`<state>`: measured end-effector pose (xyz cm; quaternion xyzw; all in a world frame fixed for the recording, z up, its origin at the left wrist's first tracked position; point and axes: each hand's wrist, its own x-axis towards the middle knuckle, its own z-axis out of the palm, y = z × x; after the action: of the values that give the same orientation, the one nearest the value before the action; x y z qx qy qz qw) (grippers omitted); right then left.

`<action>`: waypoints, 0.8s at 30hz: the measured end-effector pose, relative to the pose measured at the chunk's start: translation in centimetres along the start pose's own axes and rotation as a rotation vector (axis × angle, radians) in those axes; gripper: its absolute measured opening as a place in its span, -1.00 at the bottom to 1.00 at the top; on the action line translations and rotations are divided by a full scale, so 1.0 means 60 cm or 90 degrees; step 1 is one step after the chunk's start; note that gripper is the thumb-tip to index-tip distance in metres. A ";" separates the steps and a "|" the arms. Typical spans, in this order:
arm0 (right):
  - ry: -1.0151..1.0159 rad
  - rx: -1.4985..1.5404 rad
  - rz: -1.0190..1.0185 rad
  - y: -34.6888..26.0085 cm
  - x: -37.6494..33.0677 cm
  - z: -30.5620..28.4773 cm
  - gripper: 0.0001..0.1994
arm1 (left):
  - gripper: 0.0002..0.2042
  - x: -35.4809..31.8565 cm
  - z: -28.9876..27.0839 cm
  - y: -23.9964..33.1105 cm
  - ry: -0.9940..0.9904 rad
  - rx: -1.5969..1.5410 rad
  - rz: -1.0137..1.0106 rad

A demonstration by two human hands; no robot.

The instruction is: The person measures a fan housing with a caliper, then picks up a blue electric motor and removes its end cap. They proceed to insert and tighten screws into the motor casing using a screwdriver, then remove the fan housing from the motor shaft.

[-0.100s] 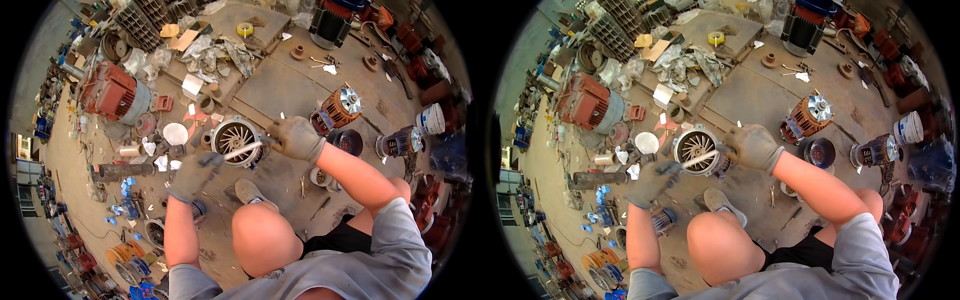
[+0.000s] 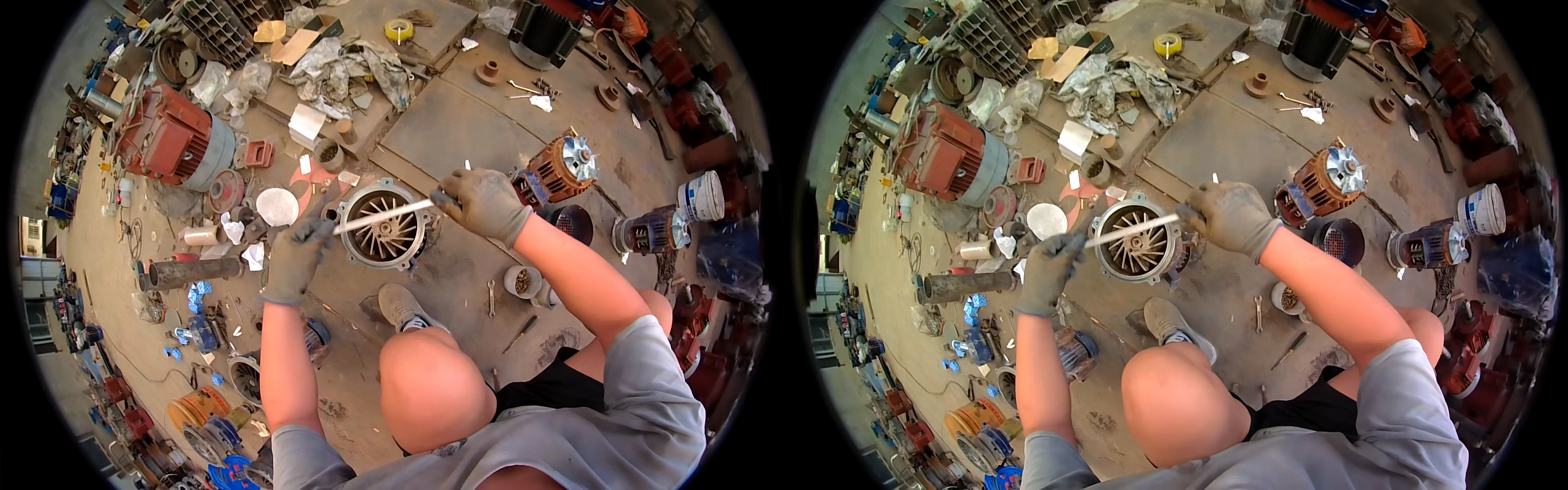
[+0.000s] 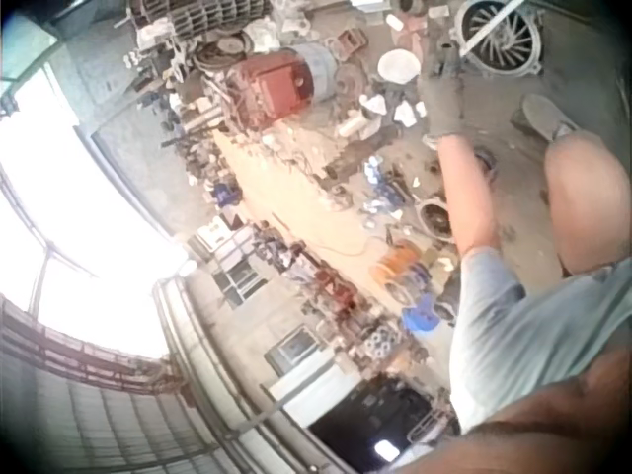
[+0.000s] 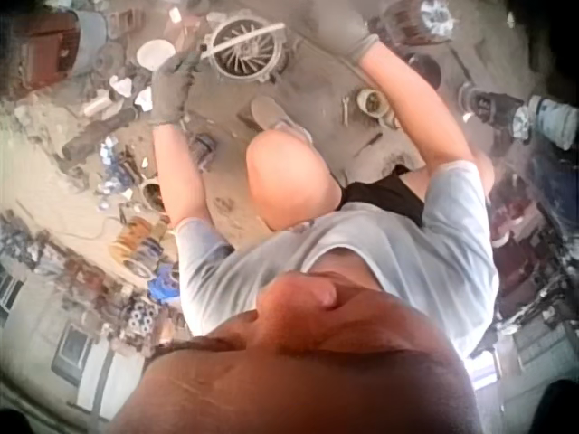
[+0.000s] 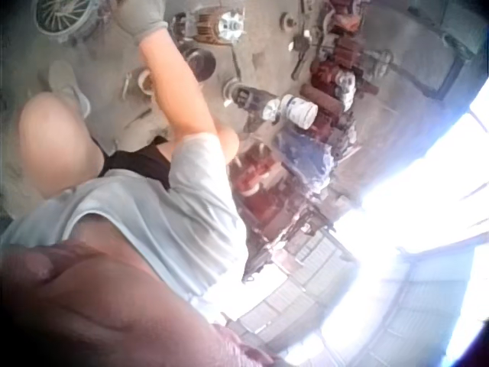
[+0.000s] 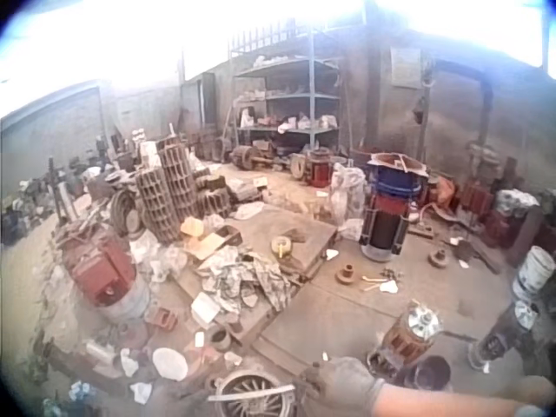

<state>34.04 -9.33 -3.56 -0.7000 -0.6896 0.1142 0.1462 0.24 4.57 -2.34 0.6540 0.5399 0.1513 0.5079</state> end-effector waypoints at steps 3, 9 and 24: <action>0.022 -0.013 0.027 0.037 0.026 0.073 -0.59 | -0.73 0.076 0.064 -0.092 0.061 -0.154 -0.011; 0.005 0.008 0.037 0.041 0.073 0.099 -0.57 | -0.74 0.129 0.080 -0.149 0.105 -0.282 -0.017; -0.017 0.016 0.064 0.027 0.047 0.102 -0.60 | -0.75 0.110 0.091 -0.159 0.112 -0.299 0.003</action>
<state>33.40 -6.25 -9.72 -0.7303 -0.6539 0.1393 0.1402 1.50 6.54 -14.96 0.5033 0.5306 0.3299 0.5969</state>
